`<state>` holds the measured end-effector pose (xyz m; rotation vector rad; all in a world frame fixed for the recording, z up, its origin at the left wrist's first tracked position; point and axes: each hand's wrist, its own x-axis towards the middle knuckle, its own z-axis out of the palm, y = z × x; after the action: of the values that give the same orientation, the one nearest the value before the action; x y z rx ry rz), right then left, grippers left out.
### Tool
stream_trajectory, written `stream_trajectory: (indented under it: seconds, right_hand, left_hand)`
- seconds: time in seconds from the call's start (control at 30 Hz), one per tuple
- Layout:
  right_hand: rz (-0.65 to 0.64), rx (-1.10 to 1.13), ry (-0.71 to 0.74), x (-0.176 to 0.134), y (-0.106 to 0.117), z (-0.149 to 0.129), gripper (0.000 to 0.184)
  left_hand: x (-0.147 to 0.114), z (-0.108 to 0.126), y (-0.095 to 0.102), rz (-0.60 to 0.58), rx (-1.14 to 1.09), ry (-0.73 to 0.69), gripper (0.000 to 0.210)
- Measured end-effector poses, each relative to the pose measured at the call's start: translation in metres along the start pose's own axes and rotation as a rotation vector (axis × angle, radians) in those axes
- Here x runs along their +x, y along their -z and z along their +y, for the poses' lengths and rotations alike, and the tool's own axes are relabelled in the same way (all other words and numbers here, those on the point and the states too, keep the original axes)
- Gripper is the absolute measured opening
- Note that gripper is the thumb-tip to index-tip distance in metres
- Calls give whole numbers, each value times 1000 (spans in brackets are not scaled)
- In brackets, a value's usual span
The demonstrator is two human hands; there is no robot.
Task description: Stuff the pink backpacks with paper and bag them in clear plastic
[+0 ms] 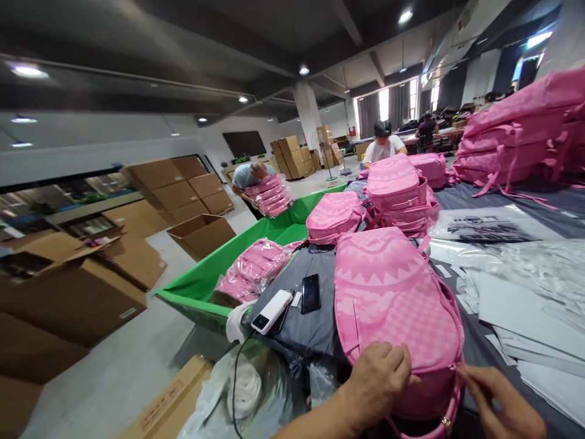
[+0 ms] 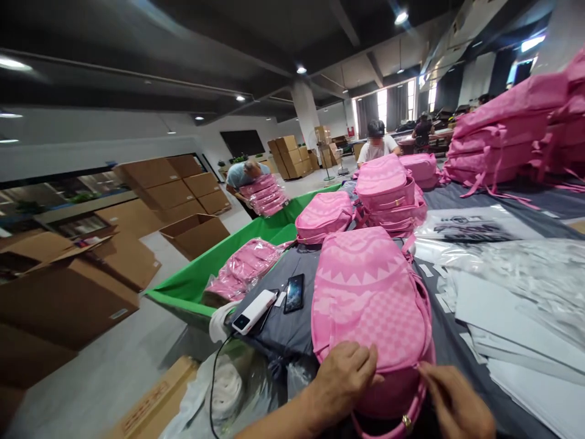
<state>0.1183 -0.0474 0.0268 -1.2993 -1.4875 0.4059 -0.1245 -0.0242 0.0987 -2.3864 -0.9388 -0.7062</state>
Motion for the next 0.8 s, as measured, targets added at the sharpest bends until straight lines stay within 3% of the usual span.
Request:
stream_trajectory:
  seconds: [0.07, 0.13, 0.23, 0.33, 0.4, 0.47, 0.57, 0.63, 0.67, 0.73, 0.8]
  right_hand:
    - [156, -88, -169, 23, 12, 1, 33]
    - [210, -112, -241, 61, 15, 6, 48]
    - [213, -47, -169, 128, -6, 13, 57]
    - [118, -70, -91, 181, -35, 19, 54]
    - [93, -89, -84, 188, -43, 25, 50]
    - [101, -111, -82, 166, -37, 31, 44]
    - [93, -142, 10, 87, -15, 35, 26]
    - [18, -176, 263, 28, -7, 36, 13]
    - [-5, -210, 317, 3, -8, 37, 19]
    - [-37, -268, 324, -29, -17, 38, 35]
    - [-3, -314, 249, -38, -30, 39, 38]
  left_hand:
    - [-11, 4, -8, 30, -11, -108, 26]
    - [-20, 14, -18, 120, -14, -141, 24]
    - [-26, 27, -25, 279, -19, -176, 25]
    - [-14, 23, -20, 222, -8, -116, 24]
    - [-3, 15, -12, 204, -9, -18, 22]
    - [1, 13, -6, 281, -74, 35, 20]
    - [-10, 30, -8, 287, -237, -7, 23]
    - [-20, 50, -18, 171, -243, 1, 21]
    - [-21, 60, -24, 95, -218, 27, 18]
    - [-16, 76, -36, -73, -159, 63, 8]
    - [-2, 84, -43, -286, -150, 65, 7]
